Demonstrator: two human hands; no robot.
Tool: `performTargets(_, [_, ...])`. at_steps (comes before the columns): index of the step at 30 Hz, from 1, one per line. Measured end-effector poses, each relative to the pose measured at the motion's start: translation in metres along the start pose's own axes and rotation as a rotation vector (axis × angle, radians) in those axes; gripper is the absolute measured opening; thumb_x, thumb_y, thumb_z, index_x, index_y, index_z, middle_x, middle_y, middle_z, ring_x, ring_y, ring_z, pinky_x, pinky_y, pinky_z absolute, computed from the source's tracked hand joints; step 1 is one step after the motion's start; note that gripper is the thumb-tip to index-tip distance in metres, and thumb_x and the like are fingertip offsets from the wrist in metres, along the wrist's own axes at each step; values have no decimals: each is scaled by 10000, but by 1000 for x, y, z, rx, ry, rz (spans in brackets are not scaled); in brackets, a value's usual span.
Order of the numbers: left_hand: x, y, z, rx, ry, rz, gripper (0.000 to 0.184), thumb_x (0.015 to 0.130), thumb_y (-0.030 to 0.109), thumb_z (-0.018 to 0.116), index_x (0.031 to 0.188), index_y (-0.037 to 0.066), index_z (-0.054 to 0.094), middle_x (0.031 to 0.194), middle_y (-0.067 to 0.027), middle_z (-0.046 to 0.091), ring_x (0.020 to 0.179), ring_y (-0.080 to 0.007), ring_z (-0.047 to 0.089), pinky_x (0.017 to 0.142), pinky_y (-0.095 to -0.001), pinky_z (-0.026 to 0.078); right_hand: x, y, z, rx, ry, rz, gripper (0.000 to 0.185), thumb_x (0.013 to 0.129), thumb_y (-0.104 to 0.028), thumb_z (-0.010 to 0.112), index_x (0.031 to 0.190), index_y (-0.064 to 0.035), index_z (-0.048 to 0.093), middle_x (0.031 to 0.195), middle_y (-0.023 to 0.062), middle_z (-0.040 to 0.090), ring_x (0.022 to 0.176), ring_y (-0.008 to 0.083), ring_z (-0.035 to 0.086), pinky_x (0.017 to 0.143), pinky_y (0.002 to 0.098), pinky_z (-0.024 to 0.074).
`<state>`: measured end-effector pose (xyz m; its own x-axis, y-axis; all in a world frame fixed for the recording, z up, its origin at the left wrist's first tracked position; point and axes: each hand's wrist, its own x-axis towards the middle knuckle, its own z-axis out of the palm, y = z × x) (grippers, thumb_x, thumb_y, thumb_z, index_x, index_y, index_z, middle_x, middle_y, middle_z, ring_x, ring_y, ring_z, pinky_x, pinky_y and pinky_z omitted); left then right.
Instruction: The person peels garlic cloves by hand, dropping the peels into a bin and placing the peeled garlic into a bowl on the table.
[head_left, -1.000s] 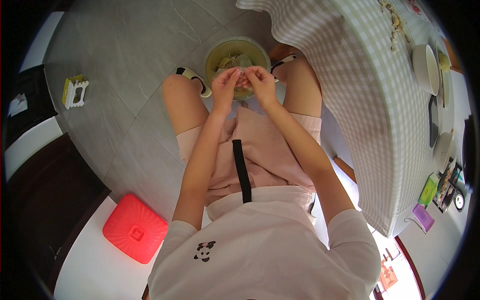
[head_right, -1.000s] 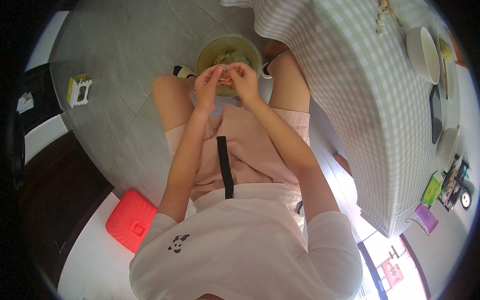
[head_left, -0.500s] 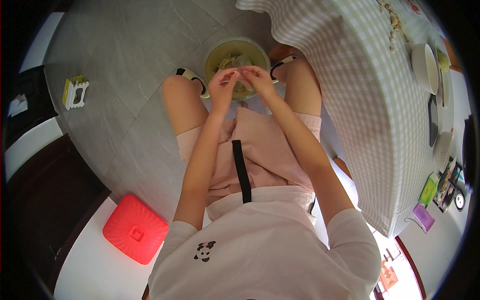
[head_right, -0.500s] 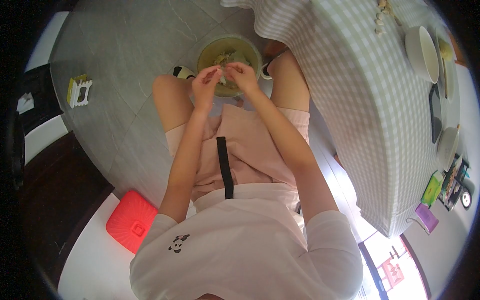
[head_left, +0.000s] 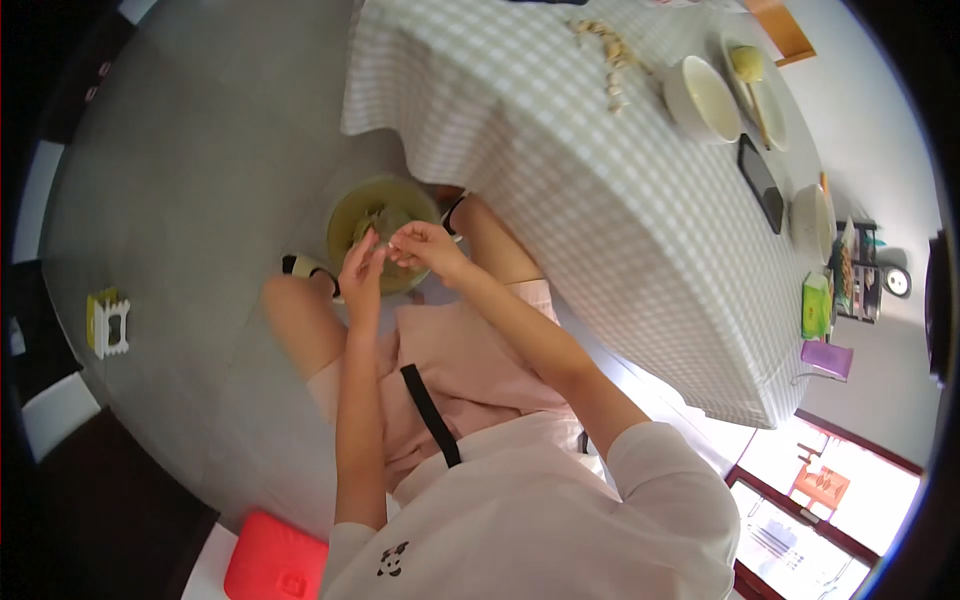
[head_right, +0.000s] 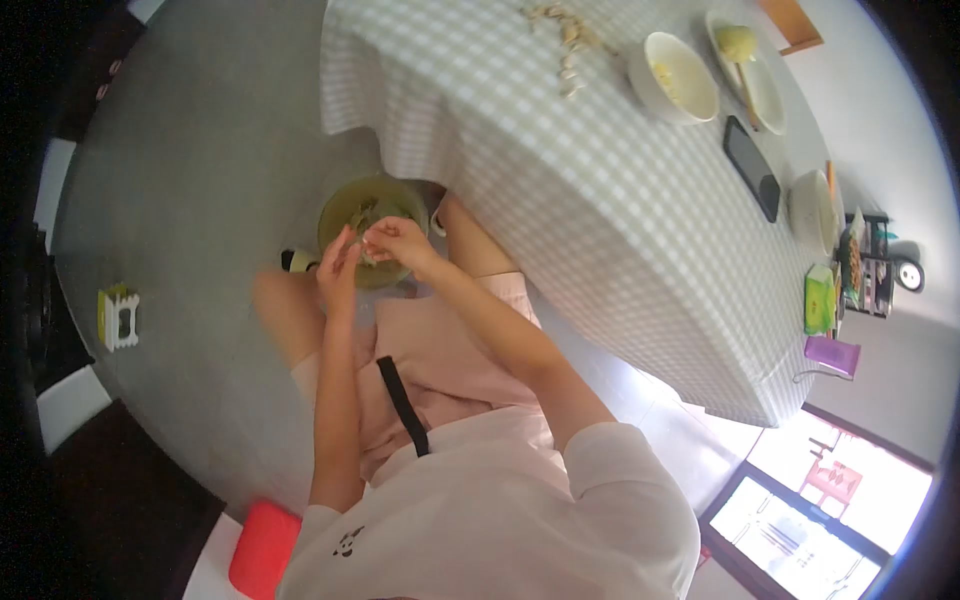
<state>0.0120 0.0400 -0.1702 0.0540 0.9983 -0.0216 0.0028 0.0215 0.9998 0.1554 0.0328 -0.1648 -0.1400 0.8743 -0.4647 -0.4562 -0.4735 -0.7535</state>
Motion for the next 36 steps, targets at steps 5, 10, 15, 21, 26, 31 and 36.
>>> performTargets(5, [5,-16,-9,-222,13,-175,174,815,110,528,924,-14,583,835,-63,593,708,-101,543,612,-199,427,-73,-94,3,-211,100,-342,110,797,-68,534,874,6,504,809,99,590,730,144,577,648,251,479])
performTargets(10, [3,-7,-7,-209,114,-232,160,790,123,569,837,-28,591,661,-49,580,589,-90,526,563,-200,418,-171,-241,-6,-726,685,-922,52,763,-48,567,791,-5,559,776,61,599,686,103,552,614,212,440])
performTargets(15, [5,-9,-10,-161,123,-251,155,785,142,580,761,-11,591,569,-30,537,504,-81,474,494,-199,370,-178,-310,-70,-1272,1031,-925,172,714,-167,628,790,-14,608,720,57,603,614,120,543,577,239,423])
performTargets(21, [5,-11,-20,-216,184,-342,245,817,253,529,777,19,590,652,-29,556,574,-93,498,548,-208,365,-168,-306,-74,-1547,1174,-912,158,726,-199,611,808,-68,640,726,44,597,660,134,510,617,255,408])
performTargets(26, [5,-27,-23,-273,193,-440,218,828,217,481,940,45,555,834,-22,578,724,-90,513,624,-214,366,-139,-297,-46,-1649,887,-1046,164,704,-219,610,729,-59,639,703,50,612,714,217,518,640,306,408])
performTargets(31, [5,-31,-24,-217,35,-510,216,800,128,468,994,60,535,854,-29,579,739,-103,510,642,-217,373,-110,-287,-35,-1828,868,-747,221,685,-292,614,651,-75,629,674,33,609,742,210,506,691,332,361])
performTargets(36, [4,-54,-23,-109,-45,-314,192,801,111,469,962,43,549,847,-35,577,734,-96,508,633,-206,375,-99,-282,-32,-1920,968,-600,219,675,-294,606,635,-78,621,644,46,598,797,204,488,734,337,292])
